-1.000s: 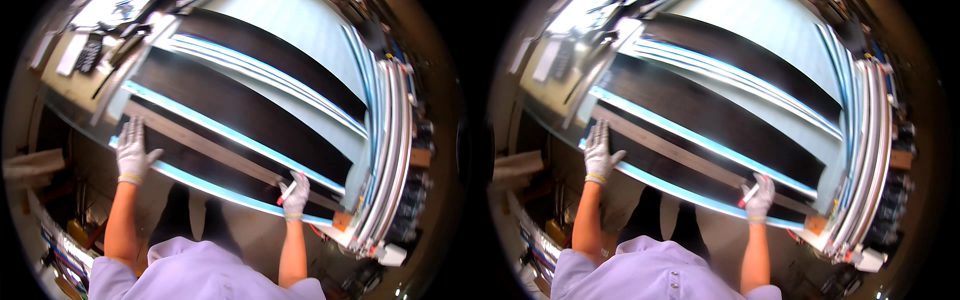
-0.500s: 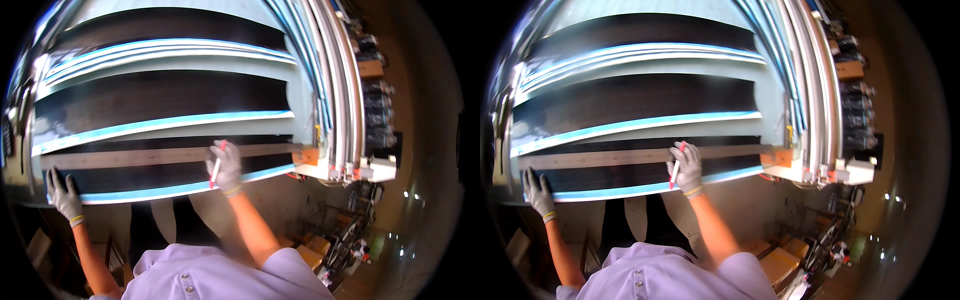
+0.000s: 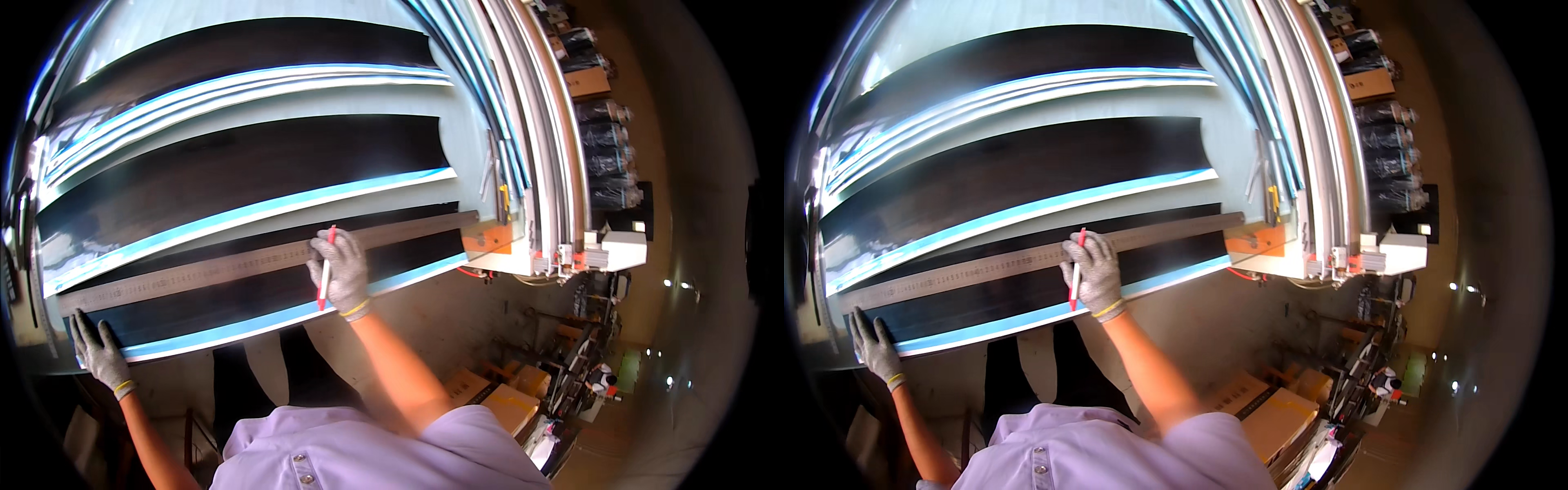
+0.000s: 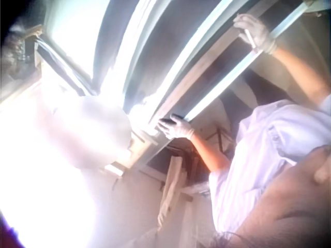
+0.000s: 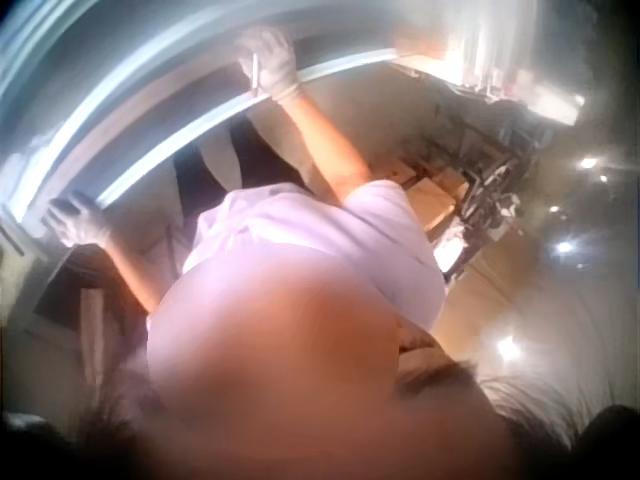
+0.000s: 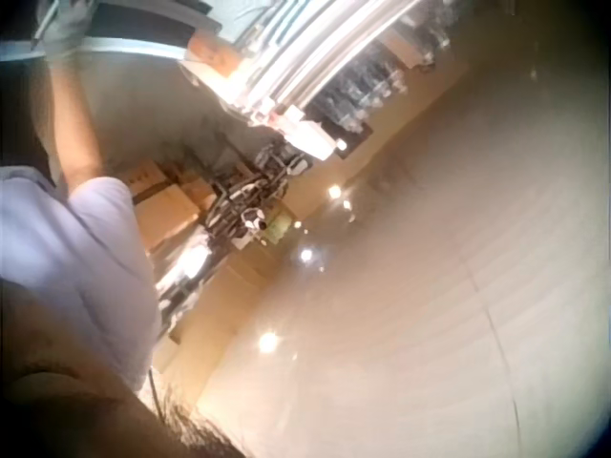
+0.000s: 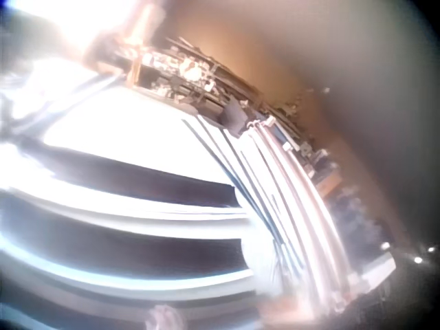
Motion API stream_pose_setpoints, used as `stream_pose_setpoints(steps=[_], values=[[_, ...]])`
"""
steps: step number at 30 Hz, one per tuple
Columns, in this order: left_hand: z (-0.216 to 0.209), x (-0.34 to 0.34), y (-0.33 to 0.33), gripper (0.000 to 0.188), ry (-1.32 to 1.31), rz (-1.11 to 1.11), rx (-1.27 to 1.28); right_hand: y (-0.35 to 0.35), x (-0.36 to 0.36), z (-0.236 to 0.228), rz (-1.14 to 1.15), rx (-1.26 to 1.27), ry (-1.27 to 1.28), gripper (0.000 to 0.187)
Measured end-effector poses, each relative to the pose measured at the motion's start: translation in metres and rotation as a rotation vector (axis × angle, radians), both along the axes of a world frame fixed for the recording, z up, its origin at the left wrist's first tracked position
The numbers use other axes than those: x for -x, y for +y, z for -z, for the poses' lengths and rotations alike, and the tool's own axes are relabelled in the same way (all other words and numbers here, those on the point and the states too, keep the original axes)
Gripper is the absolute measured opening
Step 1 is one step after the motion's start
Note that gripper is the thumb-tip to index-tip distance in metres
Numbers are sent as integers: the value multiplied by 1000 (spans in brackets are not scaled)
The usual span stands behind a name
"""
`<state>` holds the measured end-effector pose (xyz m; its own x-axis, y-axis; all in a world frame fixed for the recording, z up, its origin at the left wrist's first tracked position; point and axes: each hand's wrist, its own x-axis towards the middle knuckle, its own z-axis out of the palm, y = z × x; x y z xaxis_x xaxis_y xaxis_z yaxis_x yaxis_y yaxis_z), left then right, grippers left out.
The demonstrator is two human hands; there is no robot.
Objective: The person measures and marks multiple dark rectangular panels with a red marker using a metal ruler. They repeatedly align the ruler along the edges and draw straight lines on each panel, then reposition the ruler for additional marks.
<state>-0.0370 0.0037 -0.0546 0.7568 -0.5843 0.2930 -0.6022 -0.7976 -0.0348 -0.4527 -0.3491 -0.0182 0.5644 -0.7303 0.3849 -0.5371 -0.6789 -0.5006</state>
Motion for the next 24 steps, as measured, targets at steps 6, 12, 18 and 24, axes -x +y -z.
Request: stream_pose_setpoints(steps=[6, 12, 18, 24], values=[[-26, 25, -28, 64, 59, -65, 28, -9, -1, 1, -23, 82, 37, 42], [-44, 37, -40, 67, 168, -85, 192, -9, -2, 3, 2, -10, 30, 40], [-56, 40, -41, 73, 233, -135, 199, 14, -47, -15, -5, 133, 157, 37], [-59, 34, -37, 81, 335, -89, 256, 125, -245, -30, -498, -52, -8, 38]])
